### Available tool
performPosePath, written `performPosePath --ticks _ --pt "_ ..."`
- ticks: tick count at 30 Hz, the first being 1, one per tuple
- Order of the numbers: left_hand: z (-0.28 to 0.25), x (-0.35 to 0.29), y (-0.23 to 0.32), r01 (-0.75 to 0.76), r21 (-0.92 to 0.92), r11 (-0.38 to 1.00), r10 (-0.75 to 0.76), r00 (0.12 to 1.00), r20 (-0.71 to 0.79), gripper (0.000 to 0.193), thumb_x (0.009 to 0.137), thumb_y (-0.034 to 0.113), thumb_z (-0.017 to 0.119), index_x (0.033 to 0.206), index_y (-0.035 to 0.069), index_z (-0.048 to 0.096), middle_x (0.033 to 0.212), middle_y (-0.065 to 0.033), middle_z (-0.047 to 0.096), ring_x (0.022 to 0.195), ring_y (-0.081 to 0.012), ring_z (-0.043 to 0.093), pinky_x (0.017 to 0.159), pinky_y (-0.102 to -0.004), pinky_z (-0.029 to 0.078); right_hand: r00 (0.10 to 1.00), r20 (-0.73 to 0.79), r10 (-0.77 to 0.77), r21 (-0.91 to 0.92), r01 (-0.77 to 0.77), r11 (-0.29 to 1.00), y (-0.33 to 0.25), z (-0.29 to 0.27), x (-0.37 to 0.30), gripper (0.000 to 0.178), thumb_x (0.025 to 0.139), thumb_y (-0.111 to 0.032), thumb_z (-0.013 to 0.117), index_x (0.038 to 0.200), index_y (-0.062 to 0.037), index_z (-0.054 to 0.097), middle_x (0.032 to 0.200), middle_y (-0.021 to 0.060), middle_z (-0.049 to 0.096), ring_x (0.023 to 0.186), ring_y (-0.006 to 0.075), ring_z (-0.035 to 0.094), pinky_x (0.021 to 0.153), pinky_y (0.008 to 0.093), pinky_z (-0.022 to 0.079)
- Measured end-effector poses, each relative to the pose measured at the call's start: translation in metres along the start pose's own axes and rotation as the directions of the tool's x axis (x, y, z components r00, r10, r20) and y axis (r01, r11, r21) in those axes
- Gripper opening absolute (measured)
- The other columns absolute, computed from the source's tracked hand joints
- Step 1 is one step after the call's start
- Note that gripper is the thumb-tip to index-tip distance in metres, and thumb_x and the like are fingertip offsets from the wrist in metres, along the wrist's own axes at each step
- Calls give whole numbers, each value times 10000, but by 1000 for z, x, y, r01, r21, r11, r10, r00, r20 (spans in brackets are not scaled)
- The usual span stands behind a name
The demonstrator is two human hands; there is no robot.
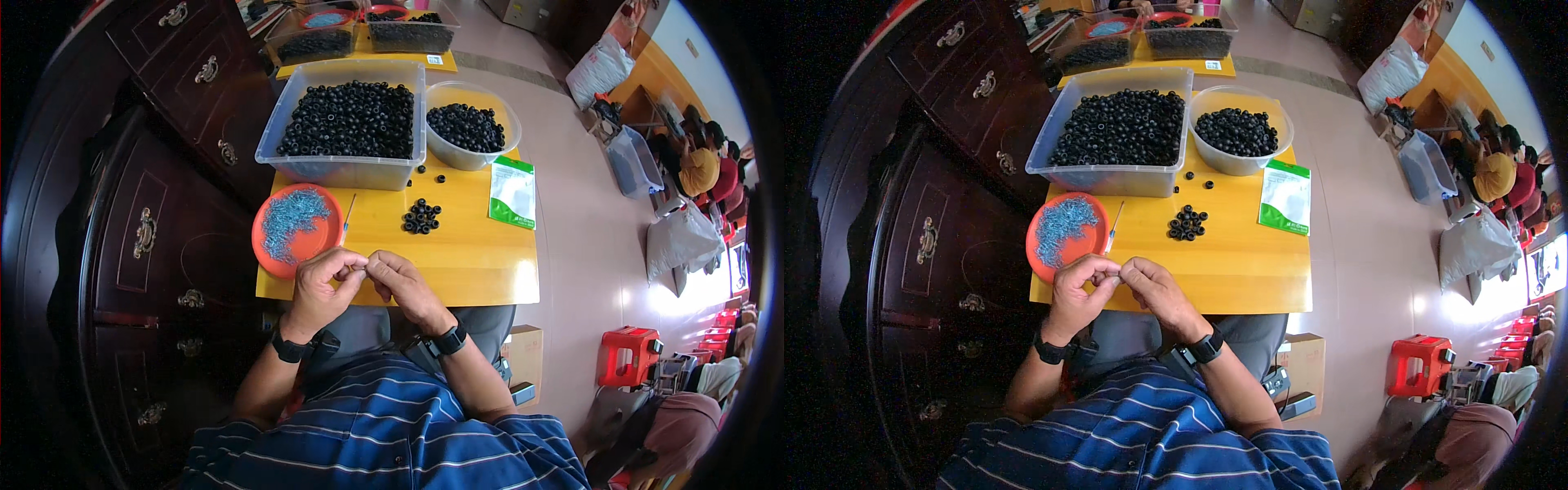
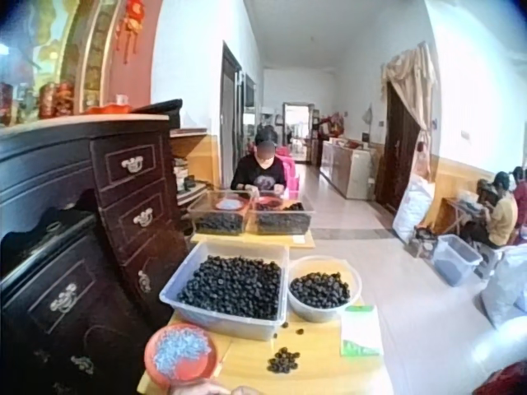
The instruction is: The person is assembling small black plastic components by inserting blue plastic pins into them.
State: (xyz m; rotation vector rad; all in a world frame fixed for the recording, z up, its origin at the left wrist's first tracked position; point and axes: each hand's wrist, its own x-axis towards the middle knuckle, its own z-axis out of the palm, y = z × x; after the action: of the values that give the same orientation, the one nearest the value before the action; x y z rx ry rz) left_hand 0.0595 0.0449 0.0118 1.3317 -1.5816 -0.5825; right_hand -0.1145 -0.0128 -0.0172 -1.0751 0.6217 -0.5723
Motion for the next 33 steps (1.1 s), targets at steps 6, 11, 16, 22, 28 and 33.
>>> performPosePath --ticks 6,11,16,22,28,33 --pt "1 5 8 -39 35 999 39 999 4 153 834 -69 713 968 -2 687 821 -57 674 700 -120 629 628 -260 491 999 -39 -17 12 17 1000 5 -1 -1 261 1077 -329 533 986 -94 602 734 -83 437 628 24 391 543 206 332" --pt "1 3 1 -13 49 999 12 1000 5 149 846 -47 723 987 -4 698 823 -73 688 700 -134 645 633 -267 501 990 -83 -117 -63 112 992 10 -2 2 238 1067 -310 561 1013 -81 603 757 -72 475 648 27 430 558 208 367" --pt "1 -1 -5 91 -56 994 -92 996 -22 99 896 -22 700 994 -7 694 854 -53 703 754 -105 662 685 -253 523 983 -95 -159 -91 151 984 10 1 3 216 1058 -282 581 1047 -67 604 796 -60 505 667 31 458 580 205 401" --pt "4 -5 -7 157 -203 966 -167 985 -32 79 910 -6 700 989 -7 690 882 -23 697 788 -81 642 707 -248 519 971 -88 -224 -79 217 973 9 2 1 197 1048 -255 601 1091 -63 607 846 -58 529 694 28 473 607 198 422" --pt "3 1 1 61 -104 993 -67 996 -55 88 899 -11 700 986 -4 691 877 -41 694 768 -99 636 690 -246 504 970 -86 -228 -29 226 974 8 0 0 186 1042 -246 609 1104 -71 611 867 -63 535 717 24 475 622 195 423" --pt "5 2 4 20 -54 998 -24 998 -66 111 871 -36 709 978 -7 691 885 -64 700 769 -130 653 696 -257 514 978 -87 -189 78 196 978 9 -3 -1 185 1036 -255 619 1100 -82 616 867 -66 534 709 23 462 616 191 409"
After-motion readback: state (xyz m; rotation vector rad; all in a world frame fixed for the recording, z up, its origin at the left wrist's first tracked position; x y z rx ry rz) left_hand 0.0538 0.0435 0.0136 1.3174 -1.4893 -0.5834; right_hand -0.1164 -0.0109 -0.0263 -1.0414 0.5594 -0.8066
